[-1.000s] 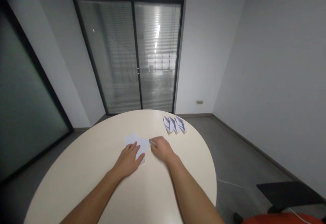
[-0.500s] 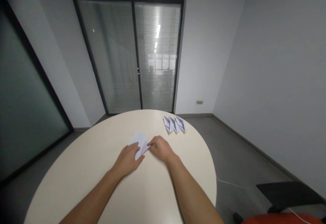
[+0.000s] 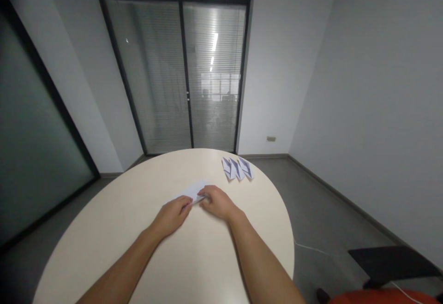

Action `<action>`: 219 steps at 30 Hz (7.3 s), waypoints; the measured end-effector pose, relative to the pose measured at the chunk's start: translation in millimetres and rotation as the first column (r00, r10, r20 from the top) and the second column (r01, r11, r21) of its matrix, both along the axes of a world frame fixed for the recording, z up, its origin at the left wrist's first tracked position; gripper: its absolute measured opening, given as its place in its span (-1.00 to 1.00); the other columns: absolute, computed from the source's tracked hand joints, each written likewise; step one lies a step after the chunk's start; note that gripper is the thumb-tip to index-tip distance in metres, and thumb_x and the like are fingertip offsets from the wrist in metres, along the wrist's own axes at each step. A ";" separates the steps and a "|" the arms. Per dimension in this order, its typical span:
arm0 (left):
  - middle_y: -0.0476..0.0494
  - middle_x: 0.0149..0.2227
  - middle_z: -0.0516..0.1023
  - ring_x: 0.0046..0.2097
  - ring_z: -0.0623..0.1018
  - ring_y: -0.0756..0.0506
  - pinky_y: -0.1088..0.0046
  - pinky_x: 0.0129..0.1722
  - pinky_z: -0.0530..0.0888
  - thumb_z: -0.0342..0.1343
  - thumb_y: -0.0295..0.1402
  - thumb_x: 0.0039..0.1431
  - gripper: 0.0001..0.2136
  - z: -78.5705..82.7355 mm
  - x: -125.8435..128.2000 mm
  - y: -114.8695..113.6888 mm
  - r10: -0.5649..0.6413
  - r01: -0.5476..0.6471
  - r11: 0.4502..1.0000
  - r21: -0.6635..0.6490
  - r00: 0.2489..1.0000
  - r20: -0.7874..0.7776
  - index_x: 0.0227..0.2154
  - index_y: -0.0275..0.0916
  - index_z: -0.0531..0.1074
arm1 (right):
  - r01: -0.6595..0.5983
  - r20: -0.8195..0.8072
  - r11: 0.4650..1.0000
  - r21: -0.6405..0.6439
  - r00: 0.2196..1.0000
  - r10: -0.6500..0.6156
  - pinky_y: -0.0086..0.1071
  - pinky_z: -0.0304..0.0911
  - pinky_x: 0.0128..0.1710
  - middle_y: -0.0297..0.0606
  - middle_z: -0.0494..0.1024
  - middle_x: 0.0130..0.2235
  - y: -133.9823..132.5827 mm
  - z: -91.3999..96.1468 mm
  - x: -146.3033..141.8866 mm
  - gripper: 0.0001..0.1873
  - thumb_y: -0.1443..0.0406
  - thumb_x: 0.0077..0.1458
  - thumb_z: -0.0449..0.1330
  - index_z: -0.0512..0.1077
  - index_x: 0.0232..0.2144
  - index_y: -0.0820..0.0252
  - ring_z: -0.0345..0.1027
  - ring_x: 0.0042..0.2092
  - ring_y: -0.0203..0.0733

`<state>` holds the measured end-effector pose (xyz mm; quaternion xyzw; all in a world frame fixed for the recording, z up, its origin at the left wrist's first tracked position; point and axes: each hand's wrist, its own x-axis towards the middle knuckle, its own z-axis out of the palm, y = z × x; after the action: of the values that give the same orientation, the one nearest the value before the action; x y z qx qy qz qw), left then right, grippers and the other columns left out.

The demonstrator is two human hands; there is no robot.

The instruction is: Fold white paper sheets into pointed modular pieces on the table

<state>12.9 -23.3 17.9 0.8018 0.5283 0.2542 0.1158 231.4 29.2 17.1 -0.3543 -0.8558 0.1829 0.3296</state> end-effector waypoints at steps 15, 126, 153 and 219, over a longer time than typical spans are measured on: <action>-0.08 -0.12 0.64 -0.11 0.59 -0.11 0.40 -0.09 0.44 -0.02 -0.29 0.32 -0.77 -0.4 -5.0 6.3 0.161 -0.172 0.981 0.092 0.980 0.121 -0.15 -0.14 0.53 | 0.250 0.119 0.968 0.011 0.961 -0.250 -0.20 0.11 0.14 -0.23 0.63 -0.25 3.0 3.4 4.8 -0.74 0.15 0.32 0.10 0.53 -0.24 0.14 0.45 -0.18 -0.15; -0.23 0.00 0.57 0.06 0.50 -0.18 0.29 0.13 0.38 0.15 -0.37 0.20 -0.65 -26.7 -72.6 33.8 0.294 -0.295 0.955 -0.030 0.955 -0.043 0.04 -0.30 0.46 | 0.433 0.261 0.898 -0.082 0.879 -0.400 -0.29 0.18 0.09 -0.09 0.57 0.01 7.1 -5.7 12.0 -0.69 0.24 0.12 0.27 0.61 -0.09 0.17 0.36 0.09 0.01; -0.24 0.10 0.48 0.21 0.39 -0.25 0.21 0.24 0.27 0.20 -0.22 0.13 -0.75 -35.7 -79.7 43.4 0.375 -0.384 0.921 -0.064 0.920 -0.117 -0.17 -0.22 0.51 | 0.417 0.158 0.891 -0.178 0.906 -0.392 -0.38 0.22 -0.18 -0.23 0.63 -0.27 11.0 -10.2 10.6 -0.68 0.38 0.08 0.21 0.59 -0.10 0.16 0.44 -0.20 -0.14; -0.23 -0.07 0.57 -0.04 0.54 -0.16 0.37 -0.08 0.39 -0.08 -0.37 0.37 -0.70 4.7 -28.4 9.7 0.267 -0.299 0.954 -0.021 0.882 -0.389 -0.18 -0.23 0.59 | 0.357 0.558 0.932 0.063 0.762 -0.330 -0.11 0.12 0.06 0.06 0.39 0.14 -19.9 13.4 -2.7 -0.63 0.22 0.28 0.04 0.45 0.03 0.24 0.18 0.13 0.10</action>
<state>-15.5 -13.5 22.7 0.7448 0.6617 0.0858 0.0046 228.6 9.3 30.4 -0.5505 -0.8302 0.0279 0.0837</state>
